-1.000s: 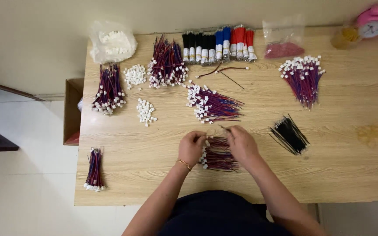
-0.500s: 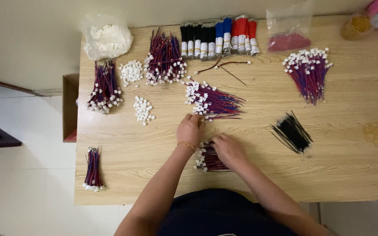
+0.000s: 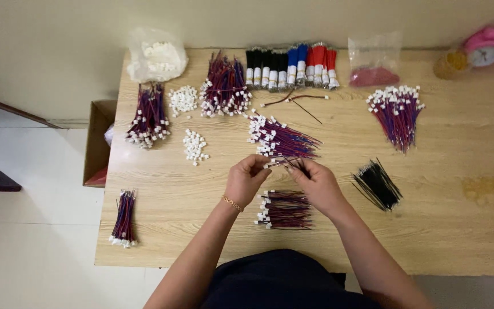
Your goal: The person sits at a wooden table and repeatedly picks up small white beads and thin dark sticks. They insert the beads onto the sticks and place the finished items into a pile on the table. The workspace contains organized bundles of sticks and loose beads.
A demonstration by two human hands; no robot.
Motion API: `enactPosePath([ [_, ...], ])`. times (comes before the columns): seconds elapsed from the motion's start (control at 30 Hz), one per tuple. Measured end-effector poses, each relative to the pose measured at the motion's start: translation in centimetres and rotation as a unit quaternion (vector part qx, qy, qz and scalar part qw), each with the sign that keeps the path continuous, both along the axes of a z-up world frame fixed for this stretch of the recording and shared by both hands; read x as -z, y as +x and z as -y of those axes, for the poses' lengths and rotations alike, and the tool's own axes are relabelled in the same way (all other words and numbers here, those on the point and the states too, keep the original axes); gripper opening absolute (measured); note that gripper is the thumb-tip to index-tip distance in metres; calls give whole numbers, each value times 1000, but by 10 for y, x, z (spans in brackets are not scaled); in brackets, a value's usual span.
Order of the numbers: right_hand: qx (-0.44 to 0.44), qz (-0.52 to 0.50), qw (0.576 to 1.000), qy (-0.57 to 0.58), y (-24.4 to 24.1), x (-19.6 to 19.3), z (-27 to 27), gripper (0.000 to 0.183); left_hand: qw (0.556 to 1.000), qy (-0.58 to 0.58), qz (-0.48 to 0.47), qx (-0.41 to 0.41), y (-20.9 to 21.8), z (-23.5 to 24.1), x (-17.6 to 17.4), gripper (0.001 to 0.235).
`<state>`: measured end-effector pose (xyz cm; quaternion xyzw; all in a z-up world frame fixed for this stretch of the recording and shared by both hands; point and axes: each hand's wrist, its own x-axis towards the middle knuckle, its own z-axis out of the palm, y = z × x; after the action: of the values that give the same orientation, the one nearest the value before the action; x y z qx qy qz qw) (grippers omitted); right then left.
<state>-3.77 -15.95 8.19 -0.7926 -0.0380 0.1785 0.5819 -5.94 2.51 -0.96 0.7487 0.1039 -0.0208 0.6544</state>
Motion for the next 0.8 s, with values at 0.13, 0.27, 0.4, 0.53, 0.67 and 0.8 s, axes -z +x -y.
enactPosePath([
  [0.13,8,2,1000,13,-6,-24,-6,17,998,-65,5,-9,-11,3,-41,22],
  [0.27,8,44,999,-20,-14,-37,-9,12,985,-171,14,-16,-19,10,-51,25],
  [0.4,-5,109,991,-79,-18,-34,-6,12,977,-212,30,-7,-23,11,-44,18],
  [0.53,-7,188,967,-169,-30,-60,-14,13,976,-215,46,2,-30,6,-57,25],
  [0.67,-32,267,935,-233,-32,-66,-18,15,966,-254,48,-4,-31,8,-41,19],
  [0.8,-46,248,937,-242,-35,-72,-25,18,951,-305,47,-7,-35,7,-45,15],
])
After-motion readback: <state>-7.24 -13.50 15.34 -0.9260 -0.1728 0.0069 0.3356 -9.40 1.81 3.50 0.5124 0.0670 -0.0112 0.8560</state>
